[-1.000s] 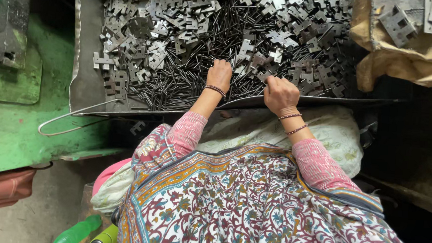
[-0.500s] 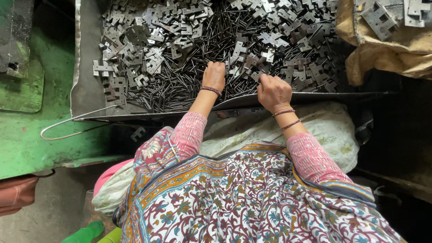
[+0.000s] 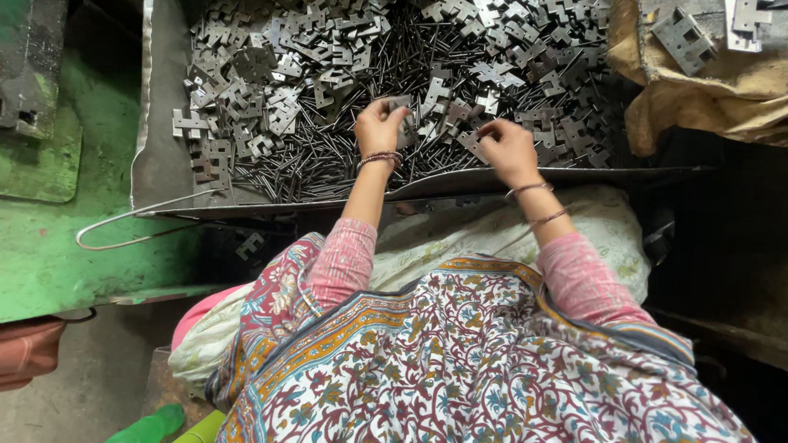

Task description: The person repeatedly picks small metal brackets and pins from a bin and assembles them by hand, inserting the pins into the brackets. The assembled units are placed into a separate pile on the right side of the bin.

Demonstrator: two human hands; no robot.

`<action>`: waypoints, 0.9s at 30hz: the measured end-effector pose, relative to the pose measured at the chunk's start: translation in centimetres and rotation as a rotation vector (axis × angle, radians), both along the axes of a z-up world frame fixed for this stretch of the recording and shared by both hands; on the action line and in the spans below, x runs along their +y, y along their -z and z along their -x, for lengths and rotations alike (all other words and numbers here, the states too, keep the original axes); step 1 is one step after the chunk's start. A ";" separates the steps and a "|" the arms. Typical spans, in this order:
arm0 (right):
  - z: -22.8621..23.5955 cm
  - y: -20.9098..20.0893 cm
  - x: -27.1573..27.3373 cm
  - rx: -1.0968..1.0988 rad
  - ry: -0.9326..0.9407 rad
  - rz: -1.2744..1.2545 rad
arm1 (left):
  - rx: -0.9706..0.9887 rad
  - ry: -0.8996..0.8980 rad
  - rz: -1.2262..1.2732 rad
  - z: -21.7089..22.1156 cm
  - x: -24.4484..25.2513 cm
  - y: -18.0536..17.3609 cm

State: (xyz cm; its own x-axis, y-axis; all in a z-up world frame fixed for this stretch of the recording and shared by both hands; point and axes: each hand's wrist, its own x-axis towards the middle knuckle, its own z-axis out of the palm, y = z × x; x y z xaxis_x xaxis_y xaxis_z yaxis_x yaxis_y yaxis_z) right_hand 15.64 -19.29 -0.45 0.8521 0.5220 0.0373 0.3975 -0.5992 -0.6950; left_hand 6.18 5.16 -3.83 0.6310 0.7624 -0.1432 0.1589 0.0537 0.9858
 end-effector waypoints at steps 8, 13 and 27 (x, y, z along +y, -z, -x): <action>-7.4 4.7 -3.8 0.121 0.149 0.622 | -0.172 0.068 0.466 0.4 -3.7 8.9; -8.0 7.8 -2.8 0.109 0.186 0.654 | -0.063 0.079 0.437 0.5 -2.8 11.3; -7.3 5.3 -1.8 0.132 0.219 0.607 | -0.188 0.006 0.797 0.5 -3.4 10.0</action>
